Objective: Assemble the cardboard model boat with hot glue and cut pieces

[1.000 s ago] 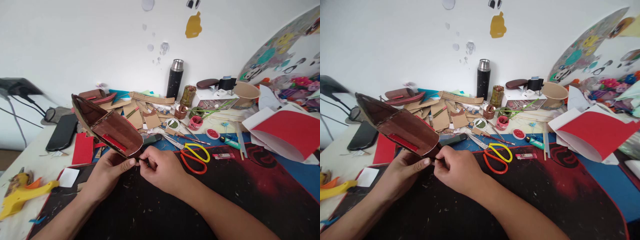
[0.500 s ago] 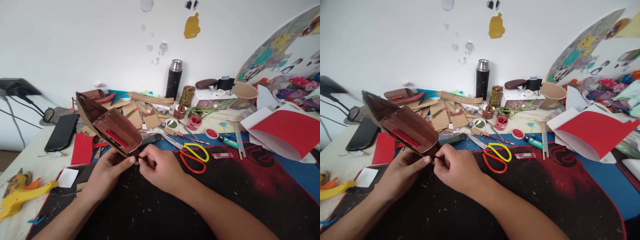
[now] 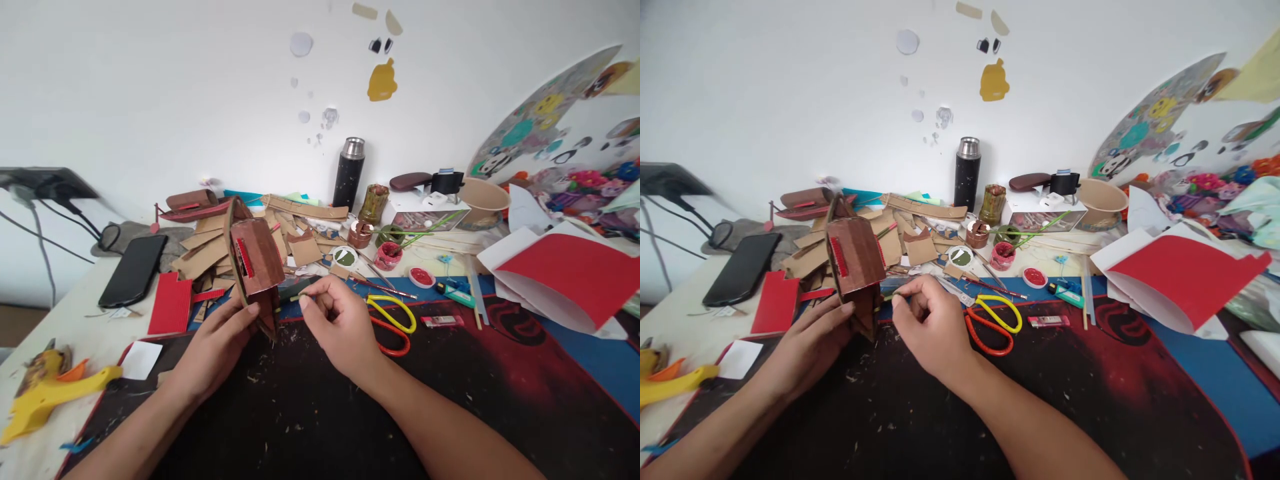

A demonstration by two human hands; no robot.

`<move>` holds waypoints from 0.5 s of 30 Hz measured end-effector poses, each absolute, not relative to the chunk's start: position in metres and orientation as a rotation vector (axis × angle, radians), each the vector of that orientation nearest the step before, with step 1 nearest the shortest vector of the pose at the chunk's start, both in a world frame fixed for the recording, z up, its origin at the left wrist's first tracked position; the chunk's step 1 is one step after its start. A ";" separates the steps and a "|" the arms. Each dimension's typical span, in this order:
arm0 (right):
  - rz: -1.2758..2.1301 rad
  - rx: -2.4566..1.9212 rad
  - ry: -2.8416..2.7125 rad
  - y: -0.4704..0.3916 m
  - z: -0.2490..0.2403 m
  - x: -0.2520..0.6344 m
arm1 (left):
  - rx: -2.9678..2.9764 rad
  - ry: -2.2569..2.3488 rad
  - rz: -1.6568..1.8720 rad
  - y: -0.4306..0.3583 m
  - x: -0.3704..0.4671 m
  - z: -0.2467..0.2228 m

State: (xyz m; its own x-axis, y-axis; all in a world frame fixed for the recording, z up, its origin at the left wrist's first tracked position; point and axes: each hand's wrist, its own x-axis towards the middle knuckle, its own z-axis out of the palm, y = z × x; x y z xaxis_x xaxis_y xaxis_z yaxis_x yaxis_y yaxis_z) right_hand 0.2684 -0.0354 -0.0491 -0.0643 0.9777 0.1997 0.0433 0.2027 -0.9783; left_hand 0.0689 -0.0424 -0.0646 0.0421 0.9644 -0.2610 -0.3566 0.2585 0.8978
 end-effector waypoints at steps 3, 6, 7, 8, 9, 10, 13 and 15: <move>1.270 -1.021 -1.165 -0.029 -0.048 0.272 | 0.715 1.054 1.165 -0.042 0.067 -0.067; 1.353 -0.997 -0.995 -0.020 -0.048 0.277 | 0.702 1.043 1.154 -0.042 0.061 -0.070; 1.361 -0.993 -0.942 -0.018 -0.048 0.278 | 0.710 1.026 1.130 -0.042 0.059 -0.070; 1.365 -0.989 -0.888 -0.015 -0.049 0.279 | 0.734 1.001 1.095 -0.042 0.057 -0.070; 1.368 -0.986 -0.837 -0.012 -0.049 0.281 | 0.774 0.970 1.050 -0.042 0.055 -0.069; 1.371 -0.984 -0.793 -0.009 -0.049 0.282 | 0.824 0.935 1.001 -0.042 0.054 -0.068; 1.393 -0.979 -0.710 -0.002 -0.048 0.287 | 0.954 0.845 0.871 -0.042 0.054 -0.062; 1.412 -0.968 -0.677 0.002 -0.047 0.291 | 0.979 0.811 0.836 -0.043 0.056 -0.055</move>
